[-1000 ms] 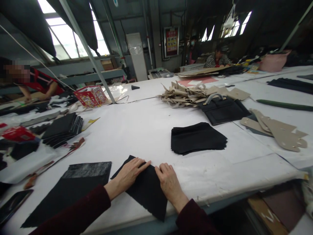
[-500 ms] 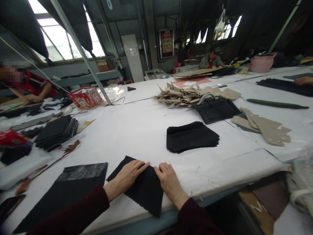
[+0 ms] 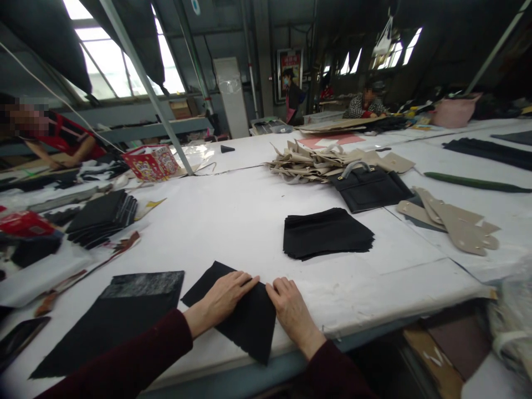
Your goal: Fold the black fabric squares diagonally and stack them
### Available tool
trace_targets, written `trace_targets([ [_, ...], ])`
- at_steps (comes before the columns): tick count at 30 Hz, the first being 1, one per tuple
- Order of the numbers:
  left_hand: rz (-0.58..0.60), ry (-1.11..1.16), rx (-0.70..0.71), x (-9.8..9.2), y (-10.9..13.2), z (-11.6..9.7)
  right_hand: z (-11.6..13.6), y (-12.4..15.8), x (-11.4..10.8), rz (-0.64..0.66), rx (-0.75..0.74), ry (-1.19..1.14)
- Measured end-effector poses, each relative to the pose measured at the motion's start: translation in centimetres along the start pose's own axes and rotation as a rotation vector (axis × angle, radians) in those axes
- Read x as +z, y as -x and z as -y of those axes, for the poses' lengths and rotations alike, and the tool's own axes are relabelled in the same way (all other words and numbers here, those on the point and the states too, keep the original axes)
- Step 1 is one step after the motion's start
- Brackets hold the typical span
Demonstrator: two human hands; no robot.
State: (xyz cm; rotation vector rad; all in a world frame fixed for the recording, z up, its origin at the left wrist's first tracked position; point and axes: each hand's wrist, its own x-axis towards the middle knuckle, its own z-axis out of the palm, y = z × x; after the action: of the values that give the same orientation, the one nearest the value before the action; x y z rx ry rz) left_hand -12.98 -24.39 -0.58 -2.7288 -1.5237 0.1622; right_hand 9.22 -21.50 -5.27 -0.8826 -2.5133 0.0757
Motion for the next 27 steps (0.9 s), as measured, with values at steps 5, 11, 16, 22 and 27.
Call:
trace_targets([
  [5,0.029,-0.074,-0.019,-0.5,-0.2,-1.0,-0.2,0.2,0.2,0.012,-0.016,0.012],
  [11,0.004,-0.132,-0.018,-0.3,-0.2,-1.7,-0.2,0.5,-0.3,0.031,-0.025,0.022],
  [16,0.007,-0.182,-0.024,0.2,-0.2,-2.1,0.0,0.7,-1.0,0.026,-0.017,0.056],
  [22,-0.021,-0.217,-0.018,0.3,-0.2,-2.3,-0.3,2.0,-1.5,0.034,0.04,0.011],
  [27,-0.036,-0.223,-0.019,0.4,-0.2,-2.3,-1.2,3.4,-1.6,-0.049,0.161,-0.175],
])
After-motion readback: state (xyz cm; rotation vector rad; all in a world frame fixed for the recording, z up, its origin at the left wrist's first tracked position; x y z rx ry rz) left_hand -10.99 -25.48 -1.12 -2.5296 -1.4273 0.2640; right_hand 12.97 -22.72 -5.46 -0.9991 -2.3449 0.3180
